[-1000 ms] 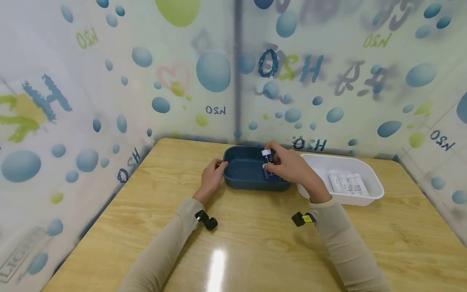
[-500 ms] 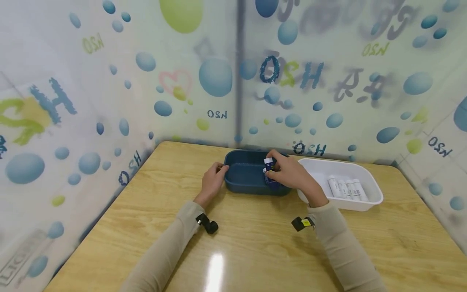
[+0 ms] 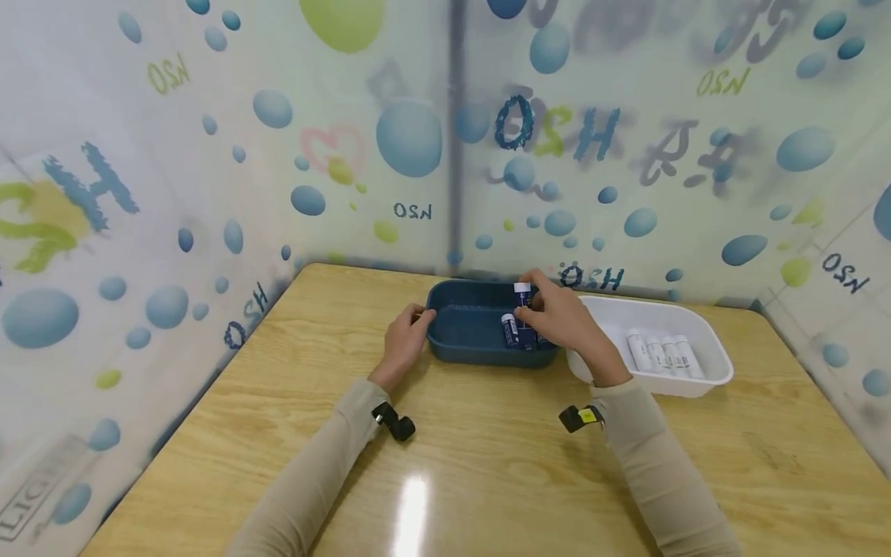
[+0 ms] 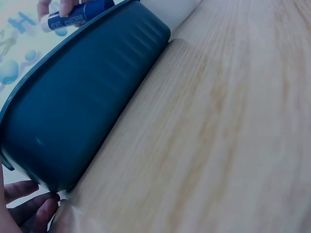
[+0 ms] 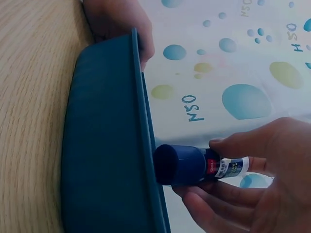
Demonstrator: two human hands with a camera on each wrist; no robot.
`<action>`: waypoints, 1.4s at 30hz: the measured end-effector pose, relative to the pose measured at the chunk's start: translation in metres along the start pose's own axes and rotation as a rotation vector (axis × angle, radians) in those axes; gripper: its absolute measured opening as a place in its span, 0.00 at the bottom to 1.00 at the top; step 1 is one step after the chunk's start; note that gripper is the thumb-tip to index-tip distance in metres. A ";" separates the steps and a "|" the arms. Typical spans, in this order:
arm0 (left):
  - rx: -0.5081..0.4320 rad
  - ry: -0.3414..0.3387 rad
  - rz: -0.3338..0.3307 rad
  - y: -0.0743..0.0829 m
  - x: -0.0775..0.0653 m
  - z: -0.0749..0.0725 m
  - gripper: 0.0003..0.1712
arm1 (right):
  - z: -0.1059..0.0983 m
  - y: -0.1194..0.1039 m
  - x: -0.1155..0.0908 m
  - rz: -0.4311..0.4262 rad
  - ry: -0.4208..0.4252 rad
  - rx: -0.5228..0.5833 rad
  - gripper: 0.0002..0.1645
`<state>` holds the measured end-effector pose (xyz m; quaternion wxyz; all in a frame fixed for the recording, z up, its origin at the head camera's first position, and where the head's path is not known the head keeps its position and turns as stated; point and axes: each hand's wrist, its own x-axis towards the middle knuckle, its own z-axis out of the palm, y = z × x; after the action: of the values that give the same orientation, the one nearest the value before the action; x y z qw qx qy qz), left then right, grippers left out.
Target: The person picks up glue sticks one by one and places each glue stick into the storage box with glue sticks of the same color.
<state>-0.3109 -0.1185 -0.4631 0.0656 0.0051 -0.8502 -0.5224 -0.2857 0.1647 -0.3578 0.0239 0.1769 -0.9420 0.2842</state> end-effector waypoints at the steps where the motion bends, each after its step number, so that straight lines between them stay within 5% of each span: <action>1: 0.002 -0.003 0.000 0.000 0.000 0.000 0.24 | 0.000 0.001 0.000 0.002 -0.002 0.001 0.31; 20: 0.002 0.001 -0.008 0.007 0.008 0.001 0.25 | 0.022 0.001 0.013 -0.018 -0.091 0.109 0.29; 35: 0.019 -0.009 -0.002 0.008 0.008 0.000 0.28 | 0.050 0.004 0.021 -0.014 -0.072 -0.017 0.29; 42: 0.031 0.003 -0.017 0.002 0.005 0.001 0.27 | 0.058 0.011 0.024 0.035 -0.129 -0.039 0.34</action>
<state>-0.3159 -0.1173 -0.4607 0.0623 0.0142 -0.8581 -0.5095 -0.3083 0.1340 -0.4085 -0.0385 0.1779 -0.9499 0.2540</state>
